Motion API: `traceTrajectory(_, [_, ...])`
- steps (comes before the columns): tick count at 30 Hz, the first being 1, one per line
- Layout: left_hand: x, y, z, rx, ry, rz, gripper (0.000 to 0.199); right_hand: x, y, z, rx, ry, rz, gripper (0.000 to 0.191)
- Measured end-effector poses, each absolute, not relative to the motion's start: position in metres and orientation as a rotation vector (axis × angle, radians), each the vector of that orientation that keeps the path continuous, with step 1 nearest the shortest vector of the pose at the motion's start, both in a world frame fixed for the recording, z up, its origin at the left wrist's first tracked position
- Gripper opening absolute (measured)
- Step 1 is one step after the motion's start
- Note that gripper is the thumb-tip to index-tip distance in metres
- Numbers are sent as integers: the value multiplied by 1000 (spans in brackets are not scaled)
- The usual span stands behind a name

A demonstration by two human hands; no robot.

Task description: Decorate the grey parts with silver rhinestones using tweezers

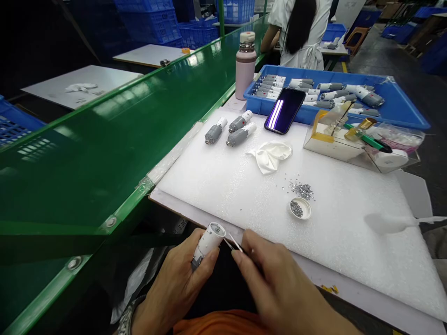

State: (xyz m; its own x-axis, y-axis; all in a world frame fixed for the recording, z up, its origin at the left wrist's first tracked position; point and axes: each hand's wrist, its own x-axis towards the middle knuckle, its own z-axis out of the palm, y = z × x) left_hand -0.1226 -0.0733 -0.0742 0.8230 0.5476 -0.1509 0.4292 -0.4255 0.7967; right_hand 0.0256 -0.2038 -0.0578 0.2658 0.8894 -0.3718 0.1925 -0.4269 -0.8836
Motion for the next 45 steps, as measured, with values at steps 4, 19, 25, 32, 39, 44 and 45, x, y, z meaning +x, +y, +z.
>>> traceTrajectory(4, [-123, -73, -79, 2139, 744, 168, 23, 19, -203, -70, -1937, -1272, 775, 23])
traceTrajectory(19, [-124, -71, -82, 2223, 806, 118, 23, 20, -193, -74, -1814, -1025, 1102, 28])
traceTrajectory(25, [-126, -71, -84, 2238, 817, 118, 21, 27, -190, -65, -1705, -954, 1412, 36])
traceTrajectory(32, [-125, -70, -83, 2241, 798, 138, 24, 21, -191, -74, -1822, -1085, 1041, 24])
traceTrajectory(39, [-125, -71, -82, 2244, 821, 146, 24, 24, -192, -63, -1698, -950, 1369, 36])
traceTrajectory(44, [-126, -71, -83, 2232, 811, 138, 21, 26, -191, -72, -1723, -948, 1198, 31])
traceTrajectory(45, [-126, -71, -84, 2227, 810, 137, 21, 25, -191, -73, -1730, -951, 1154, 31])
